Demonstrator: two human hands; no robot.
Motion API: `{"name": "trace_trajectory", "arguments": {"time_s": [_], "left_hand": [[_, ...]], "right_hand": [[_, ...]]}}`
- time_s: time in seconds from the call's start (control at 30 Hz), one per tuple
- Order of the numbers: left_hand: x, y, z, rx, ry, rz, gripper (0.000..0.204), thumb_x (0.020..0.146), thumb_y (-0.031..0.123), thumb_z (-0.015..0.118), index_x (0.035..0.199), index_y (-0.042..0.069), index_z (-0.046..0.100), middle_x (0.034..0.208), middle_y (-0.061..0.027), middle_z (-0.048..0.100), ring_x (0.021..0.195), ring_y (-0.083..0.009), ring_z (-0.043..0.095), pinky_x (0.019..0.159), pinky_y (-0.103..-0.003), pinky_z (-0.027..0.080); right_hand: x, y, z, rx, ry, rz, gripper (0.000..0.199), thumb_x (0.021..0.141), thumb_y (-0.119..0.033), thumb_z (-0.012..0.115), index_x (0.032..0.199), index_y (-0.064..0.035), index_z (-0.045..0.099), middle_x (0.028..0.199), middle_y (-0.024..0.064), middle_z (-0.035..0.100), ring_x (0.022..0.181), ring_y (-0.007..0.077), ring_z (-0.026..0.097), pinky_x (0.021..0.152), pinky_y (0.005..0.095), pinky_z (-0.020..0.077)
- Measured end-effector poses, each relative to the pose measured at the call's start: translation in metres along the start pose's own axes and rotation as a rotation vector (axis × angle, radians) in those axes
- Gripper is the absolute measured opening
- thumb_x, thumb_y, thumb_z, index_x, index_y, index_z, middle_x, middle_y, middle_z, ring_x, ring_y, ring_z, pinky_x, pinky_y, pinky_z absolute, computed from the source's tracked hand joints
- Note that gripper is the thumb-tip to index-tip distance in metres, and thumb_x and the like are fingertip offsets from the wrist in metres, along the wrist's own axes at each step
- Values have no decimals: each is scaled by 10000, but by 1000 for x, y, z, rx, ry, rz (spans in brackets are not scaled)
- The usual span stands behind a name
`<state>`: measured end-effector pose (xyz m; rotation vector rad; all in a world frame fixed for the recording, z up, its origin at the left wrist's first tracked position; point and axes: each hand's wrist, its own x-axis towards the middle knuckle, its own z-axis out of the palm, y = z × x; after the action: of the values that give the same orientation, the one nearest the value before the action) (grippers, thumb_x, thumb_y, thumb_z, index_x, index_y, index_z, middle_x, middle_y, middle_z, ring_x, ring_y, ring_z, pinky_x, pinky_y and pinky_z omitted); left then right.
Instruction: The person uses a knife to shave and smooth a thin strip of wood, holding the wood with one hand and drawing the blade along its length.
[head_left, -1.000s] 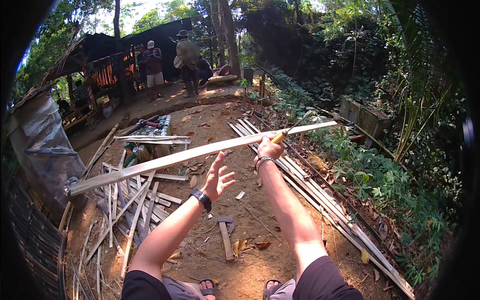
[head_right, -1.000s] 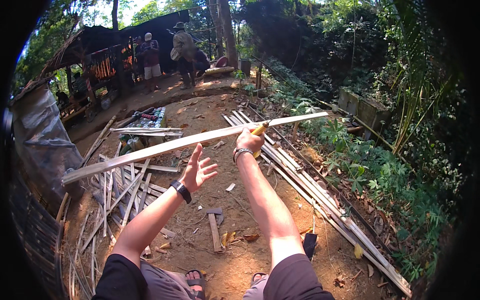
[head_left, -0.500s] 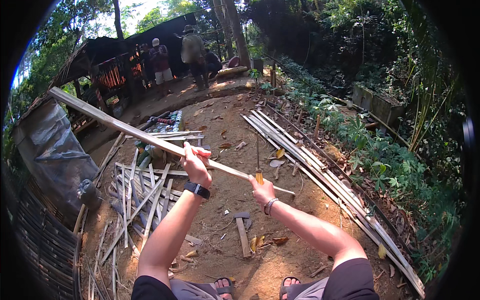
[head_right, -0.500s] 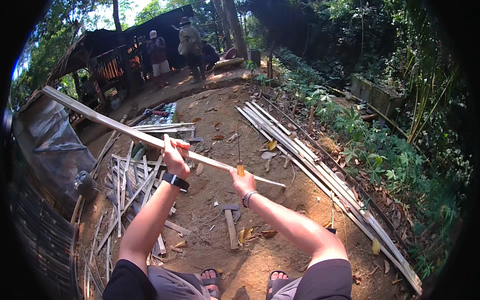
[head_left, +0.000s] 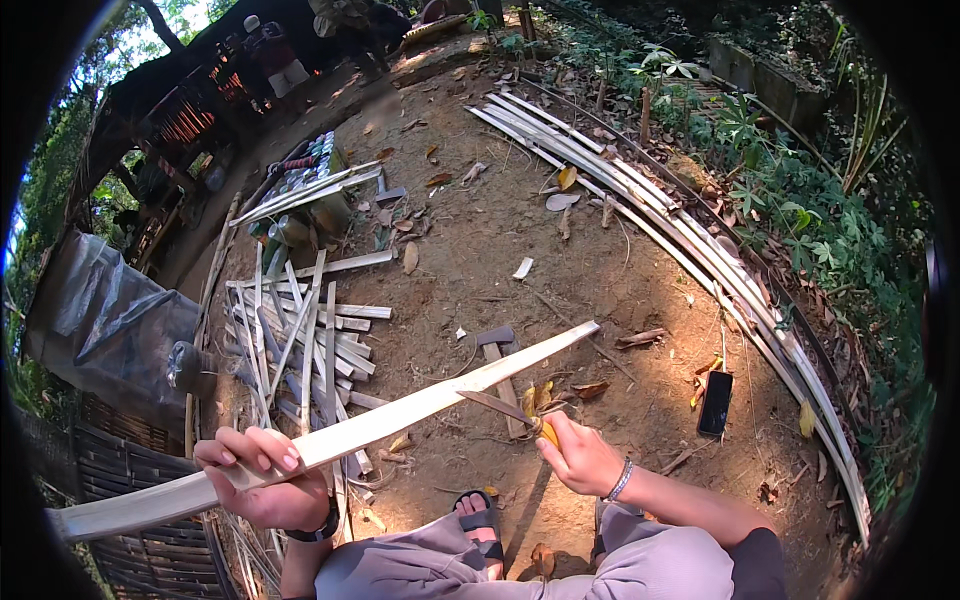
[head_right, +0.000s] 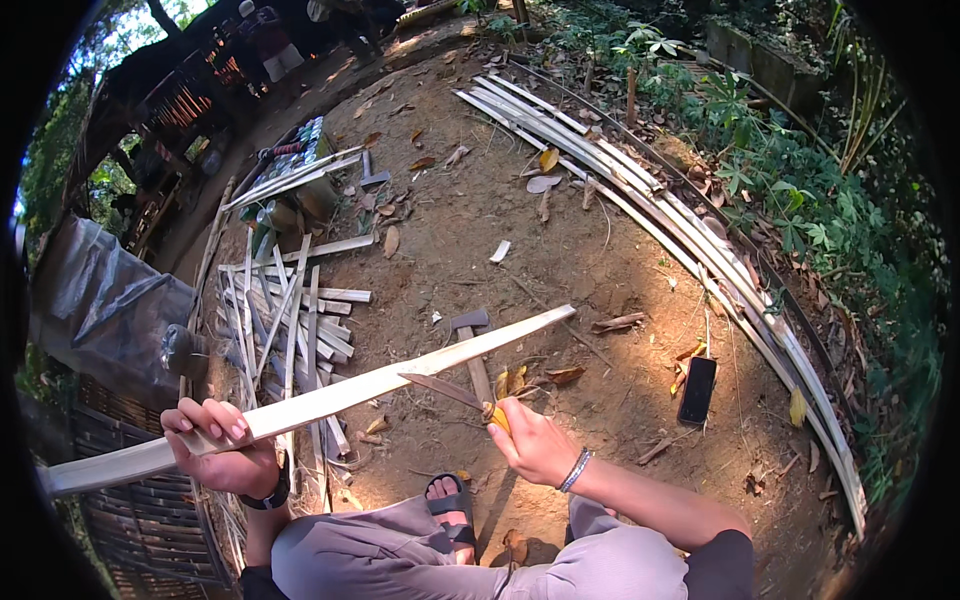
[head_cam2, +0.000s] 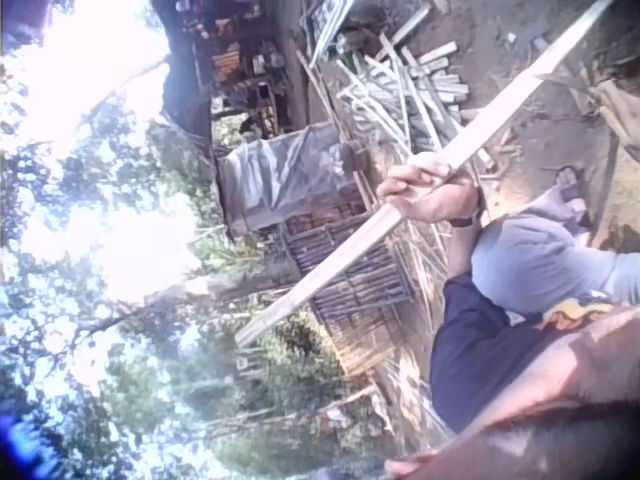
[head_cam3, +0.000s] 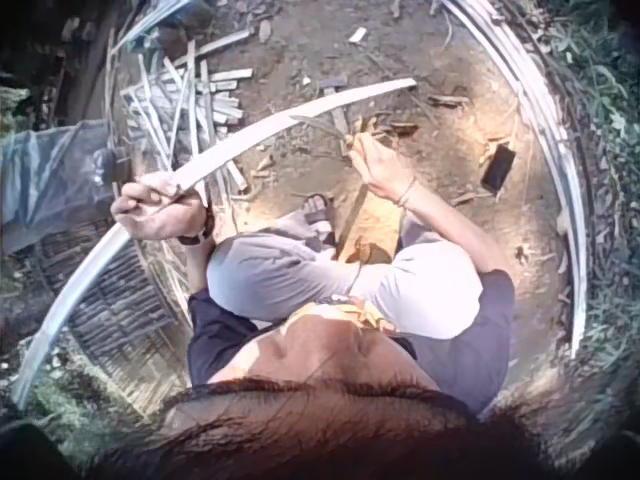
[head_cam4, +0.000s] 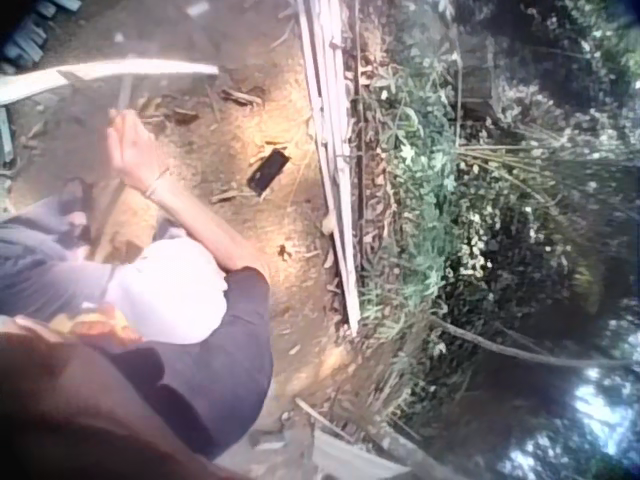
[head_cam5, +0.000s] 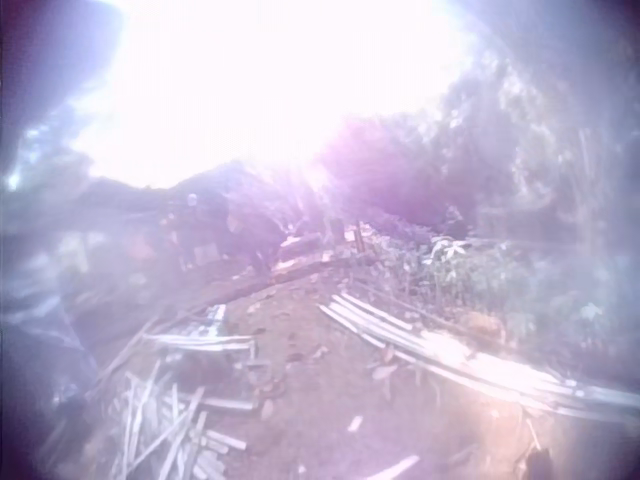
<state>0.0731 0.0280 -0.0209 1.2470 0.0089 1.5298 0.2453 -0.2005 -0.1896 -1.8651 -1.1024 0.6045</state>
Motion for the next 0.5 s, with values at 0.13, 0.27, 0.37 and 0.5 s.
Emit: {"name": "trace_trajectory", "arguments": {"time_s": [0.13, 0.27, 0.37, 0.5], "left_hand": [[-1, -2, 4, 185, 171, 23, 305, 988, 364, 408, 830, 114, 336, 600, -8, 312, 397, -104, 363, 378, -209, 343], [-2, -2, 12, 254, 221, 36, 301, 987, 362, 404, 813, 128, 331, 595, 2, 298, 392, -89, 336, 393, -195, 315], [-2, -2, 9, 244, 207, 16, 287, 991, 349, 392, 808, 136, 333, 589, 7, 291, 392, -78, 323, 395, -190, 301], [-2, 1, 10, 241, 225, 7, 279, 996, 324, 372, 793, 137, 331, 583, 10, 284, 389, -74, 313, 391, -187, 299]], "right_hand": [[14, 3, 30, 119, 118, 6, 298, 955, -250, 489, 1117, -12, 414, 910, 284, 598, 768, 483, 600, 627, 549, 485], [26, 25, 47, -28, 140, 21, 294, 952, -238, 480, 1115, -2, 413, 894, 296, 593, 716, 474, 608, 579, 532, 510], [45, 74, 45, -38, 137, 199, 284, 948, -221, 475, 1097, 15, 416, 884, 299, 587, 692, 465, 612, 568, 524, 513], [54, 108, 31, -264, 59, 14, 259, 949, -196, 464, 1019, 38, 376, 730, 295, 601, 674, 480, 604, 575, 541, 498]]}}
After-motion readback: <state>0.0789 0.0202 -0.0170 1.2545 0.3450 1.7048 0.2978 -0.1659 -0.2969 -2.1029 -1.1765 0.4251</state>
